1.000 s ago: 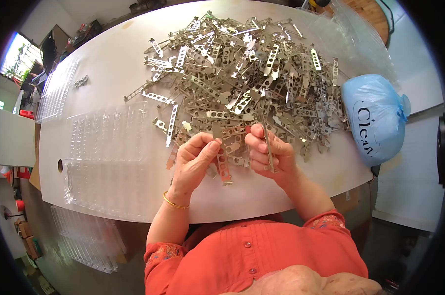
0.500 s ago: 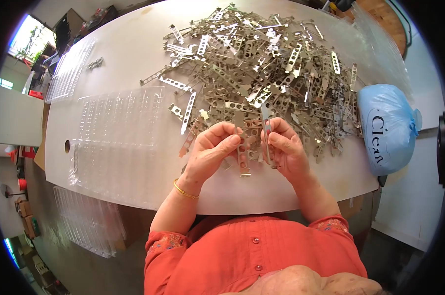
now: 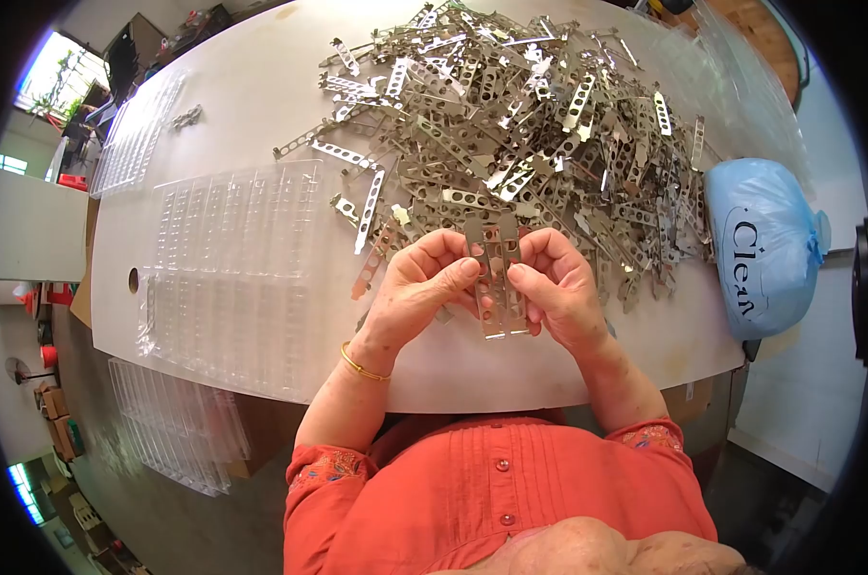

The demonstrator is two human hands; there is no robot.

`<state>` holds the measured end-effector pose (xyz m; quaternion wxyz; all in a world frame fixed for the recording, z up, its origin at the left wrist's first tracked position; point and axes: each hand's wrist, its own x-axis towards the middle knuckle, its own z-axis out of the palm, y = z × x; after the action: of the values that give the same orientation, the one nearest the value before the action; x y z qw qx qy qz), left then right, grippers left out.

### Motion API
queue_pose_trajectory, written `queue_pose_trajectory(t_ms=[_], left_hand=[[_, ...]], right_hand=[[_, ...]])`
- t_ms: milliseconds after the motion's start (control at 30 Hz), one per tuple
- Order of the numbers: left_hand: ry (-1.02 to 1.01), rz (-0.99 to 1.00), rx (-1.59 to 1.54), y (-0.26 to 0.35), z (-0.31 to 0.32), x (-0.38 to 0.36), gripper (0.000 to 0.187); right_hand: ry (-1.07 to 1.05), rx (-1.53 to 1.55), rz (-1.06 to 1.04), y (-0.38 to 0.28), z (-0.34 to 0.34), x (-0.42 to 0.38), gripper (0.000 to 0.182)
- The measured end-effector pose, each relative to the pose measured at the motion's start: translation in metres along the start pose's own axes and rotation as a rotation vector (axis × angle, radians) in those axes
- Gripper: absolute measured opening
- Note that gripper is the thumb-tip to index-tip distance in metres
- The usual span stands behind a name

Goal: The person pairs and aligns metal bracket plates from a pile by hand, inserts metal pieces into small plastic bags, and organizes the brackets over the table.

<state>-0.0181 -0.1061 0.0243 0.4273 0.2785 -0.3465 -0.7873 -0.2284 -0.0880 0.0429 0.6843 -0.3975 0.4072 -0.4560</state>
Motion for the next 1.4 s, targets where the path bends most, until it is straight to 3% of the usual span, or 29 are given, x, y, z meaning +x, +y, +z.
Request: queue_pose_trajectory(t_ms=[1400], left_hand=[[0.003, 0.013, 0.015, 0.0018, 0.0056, -0.0014, 0.017]], right_hand=[[-0.031, -0.058, -0.004, -0.0014, 0.0002, -0.0009, 0.016]])
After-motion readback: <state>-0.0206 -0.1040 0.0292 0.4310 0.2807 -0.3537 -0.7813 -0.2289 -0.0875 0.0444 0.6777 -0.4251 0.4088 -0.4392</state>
